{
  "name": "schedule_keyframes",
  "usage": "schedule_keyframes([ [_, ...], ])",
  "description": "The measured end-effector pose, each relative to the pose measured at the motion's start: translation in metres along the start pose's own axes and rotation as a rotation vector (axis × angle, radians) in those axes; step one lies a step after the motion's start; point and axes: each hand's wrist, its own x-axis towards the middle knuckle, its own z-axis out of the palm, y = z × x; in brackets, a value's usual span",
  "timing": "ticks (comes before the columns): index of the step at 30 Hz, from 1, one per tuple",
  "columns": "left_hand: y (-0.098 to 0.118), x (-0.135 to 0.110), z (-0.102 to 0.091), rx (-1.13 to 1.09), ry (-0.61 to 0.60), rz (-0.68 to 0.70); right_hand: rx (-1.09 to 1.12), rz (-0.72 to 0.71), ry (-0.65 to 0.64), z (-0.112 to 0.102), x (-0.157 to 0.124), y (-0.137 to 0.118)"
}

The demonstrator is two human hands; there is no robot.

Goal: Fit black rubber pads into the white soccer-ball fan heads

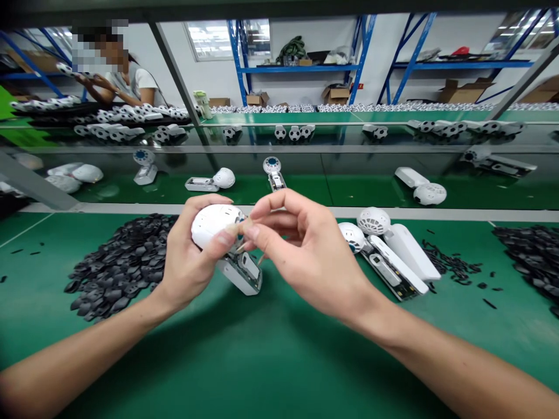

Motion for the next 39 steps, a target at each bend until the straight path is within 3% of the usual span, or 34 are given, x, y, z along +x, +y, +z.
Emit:
schedule_keyframes([
  [8, 0.001, -0.001, 0.002, -0.004, -0.096, 0.078, -0.097, -0.048, 0.066, -0.006, 0.008, 0.015],
  [13, -0.003, 0.02, -0.009, -0.074, -0.015, -0.007, -0.052, -0.009, 0.072, -0.008, 0.007, 0.02],
  [19, 0.009, 0.063, -0.048, -0.281, 0.304, 0.206, -0.156, 0.081, -0.125, 0.004, 0.001, 0.035],
  [23, 0.019, 0.073, -0.061, -0.302, 0.435, 0.23, -0.424, 0.063, -0.309, 0.024, 0.01, 0.049],
  [27, 0.023, 0.07, -0.06, -0.329, 0.42, 0.24, -0.886, 0.004, -0.514, 0.054, 0.03, 0.065],
  [29, 0.023, 0.067, -0.058, -0.324, 0.405, 0.247, -1.004, -0.034, -0.562, 0.07, 0.036, 0.072],
  [34, 0.023, 0.064, -0.058, -0.34, 0.359, 0.266, -1.064, -0.09, -0.573, 0.092, 0.042, 0.085],
  [39, 0.018, 0.068, -0.06, -0.346, 0.373, 0.192, -1.022, -0.181, -0.58, 0.083, 0.035, 0.089],
])
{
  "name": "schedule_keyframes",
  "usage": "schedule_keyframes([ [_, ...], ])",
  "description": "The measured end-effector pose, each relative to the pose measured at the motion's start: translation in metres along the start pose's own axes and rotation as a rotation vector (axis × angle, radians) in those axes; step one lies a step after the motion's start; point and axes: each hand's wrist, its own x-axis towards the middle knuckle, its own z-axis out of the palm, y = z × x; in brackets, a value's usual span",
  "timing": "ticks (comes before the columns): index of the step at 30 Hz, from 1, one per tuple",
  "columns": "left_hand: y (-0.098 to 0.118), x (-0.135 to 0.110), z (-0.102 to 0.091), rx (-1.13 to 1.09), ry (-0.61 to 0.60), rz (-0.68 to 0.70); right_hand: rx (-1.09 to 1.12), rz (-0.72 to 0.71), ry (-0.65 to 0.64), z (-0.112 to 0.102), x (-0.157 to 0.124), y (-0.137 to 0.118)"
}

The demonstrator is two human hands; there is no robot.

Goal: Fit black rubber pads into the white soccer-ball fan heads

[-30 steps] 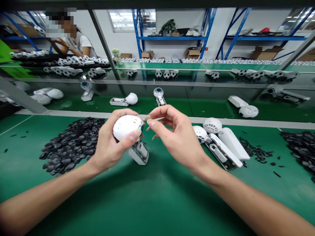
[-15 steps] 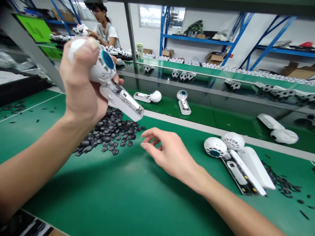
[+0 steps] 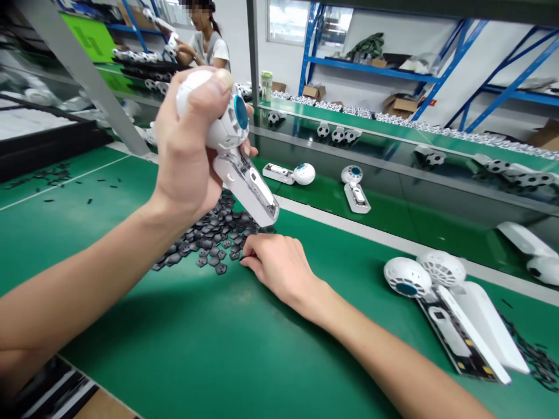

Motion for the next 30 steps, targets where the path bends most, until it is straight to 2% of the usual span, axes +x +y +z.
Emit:
schedule_keyframes([
  [1, -0.002, 0.001, -0.001, -0.012, 0.002, -0.001, 0.001, -0.072, 0.063, -0.001, -0.007, 0.002],
  [5, -0.01, 0.001, -0.002, -0.012, -0.012, 0.008, -0.082, -0.524, 0.541, -0.015, -0.042, 0.012],
  [7, -0.014, -0.004, -0.001, 0.008, -0.027, -0.017, -0.138, -0.647, 0.662, -0.025, -0.058, 0.017],
  [9, -0.017, -0.011, 0.003, 0.021, -0.041, -0.071, -0.2, -0.703, 0.688, -0.033, -0.071, 0.022],
  [14, -0.027, -0.036, 0.011, 0.049, -0.11, -0.236, -0.349, -0.731, 0.609, -0.042, -0.089, 0.033],
  [18, -0.032, -0.05, 0.014, 0.084, -0.157, -0.314, -0.264, -0.736, 0.635, -0.043, -0.09, 0.036],
  [22, -0.033, -0.057, 0.016, 0.128, -0.216, -0.361, -0.166, -0.702, 0.654, -0.048, -0.089, 0.035],
  [27, -0.032, -0.06, 0.017, 0.152, -0.226, -0.4, -0.268, -0.685, 0.707, -0.055, -0.092, 0.039],
  [30, -0.033, -0.061, 0.016, 0.147, -0.229, -0.404, -0.245, -0.634, 0.714, -0.057, -0.091, 0.037],
])
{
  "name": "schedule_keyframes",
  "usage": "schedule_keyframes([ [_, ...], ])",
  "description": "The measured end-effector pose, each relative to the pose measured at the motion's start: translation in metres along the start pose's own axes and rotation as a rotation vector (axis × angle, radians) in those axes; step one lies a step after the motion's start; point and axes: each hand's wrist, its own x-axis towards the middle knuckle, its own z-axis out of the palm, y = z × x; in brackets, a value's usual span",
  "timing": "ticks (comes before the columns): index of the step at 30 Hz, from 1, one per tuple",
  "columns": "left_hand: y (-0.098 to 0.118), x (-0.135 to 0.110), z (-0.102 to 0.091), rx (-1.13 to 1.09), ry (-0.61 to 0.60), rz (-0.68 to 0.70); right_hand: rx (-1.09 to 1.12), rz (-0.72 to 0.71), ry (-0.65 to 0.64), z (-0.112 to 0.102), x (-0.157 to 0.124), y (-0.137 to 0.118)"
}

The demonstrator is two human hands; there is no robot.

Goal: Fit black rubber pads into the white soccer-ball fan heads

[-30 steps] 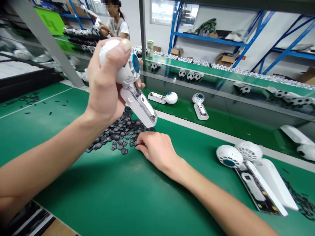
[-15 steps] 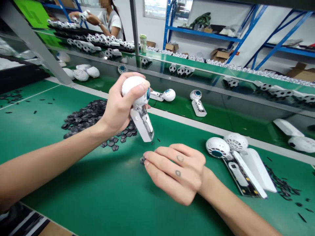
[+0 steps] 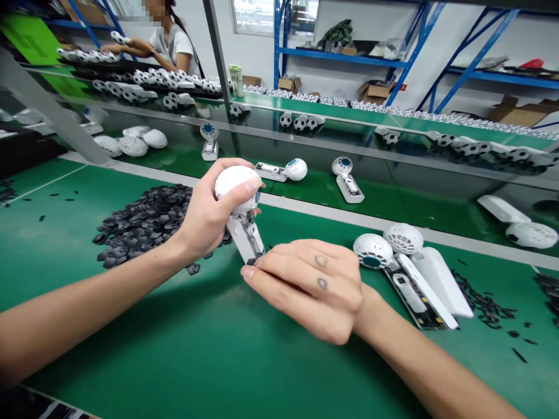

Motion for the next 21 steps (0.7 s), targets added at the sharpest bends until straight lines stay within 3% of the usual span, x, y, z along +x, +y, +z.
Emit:
schedule_keyframes([
  [4, -0.001, -0.004, 0.001, 0.008, -0.026, -0.028, 0.036, 0.253, 0.009, 0.004, 0.014, -0.005],
  [8, 0.003, -0.007, 0.005, 0.009, -0.042, -0.036, 0.264, 0.592, 0.217, 0.012, 0.025, -0.007],
  [11, 0.006, -0.006, 0.007, 0.027, -0.036, -0.044, 0.395, 0.809, 0.302, 0.019, 0.026, -0.004],
  [16, 0.009, -0.006, 0.009, -0.088, -0.017, -0.237, 0.476, 0.847, 0.268, 0.026, 0.023, 0.001],
  [21, 0.016, -0.015, 0.014, -0.25, -0.084, -0.456, 0.554, 0.82, 0.206, 0.028, 0.022, 0.002],
])
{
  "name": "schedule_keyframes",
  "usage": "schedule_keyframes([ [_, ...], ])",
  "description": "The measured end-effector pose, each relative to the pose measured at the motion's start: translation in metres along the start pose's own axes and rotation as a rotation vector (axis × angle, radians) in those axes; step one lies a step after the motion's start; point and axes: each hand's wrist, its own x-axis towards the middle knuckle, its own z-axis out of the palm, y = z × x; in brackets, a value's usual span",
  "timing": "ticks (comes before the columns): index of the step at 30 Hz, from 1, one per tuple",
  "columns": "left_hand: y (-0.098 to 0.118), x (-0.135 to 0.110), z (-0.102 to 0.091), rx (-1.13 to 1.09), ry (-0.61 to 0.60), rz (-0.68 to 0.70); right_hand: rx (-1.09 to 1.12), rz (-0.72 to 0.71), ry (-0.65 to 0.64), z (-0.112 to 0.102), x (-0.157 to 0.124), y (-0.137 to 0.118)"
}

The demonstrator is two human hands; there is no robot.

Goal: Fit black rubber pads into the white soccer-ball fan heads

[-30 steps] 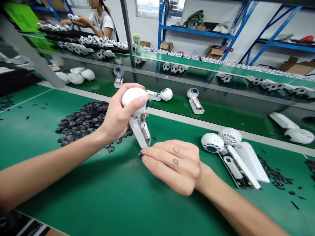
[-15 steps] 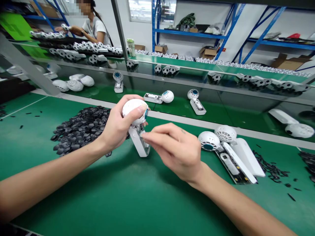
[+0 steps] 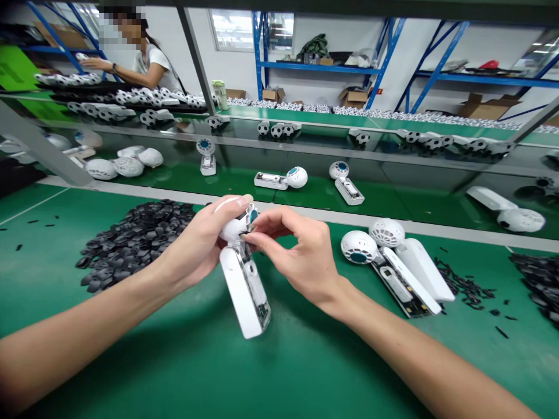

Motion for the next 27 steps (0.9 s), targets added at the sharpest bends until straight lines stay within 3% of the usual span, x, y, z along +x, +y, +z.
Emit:
schedule_keyframes([
  [9, -0.006, -0.005, 0.002, 0.0, 0.049, -0.031, -0.149, -0.017, -0.064, 0.002, -0.002, -0.005],
  [18, -0.01, -0.009, 0.008, 0.023, 0.083, -0.007, -0.009, 0.126, -0.1, 0.004, 0.004, -0.007],
  [22, -0.011, -0.009, 0.007, 0.102, 0.117, 0.074, -0.068, 0.078, -0.113, 0.004, 0.003, -0.01],
  [27, -0.012, -0.008, 0.006, 0.124, 0.13, 0.082, -0.073, 0.111, -0.107, 0.005, 0.002, -0.01],
])
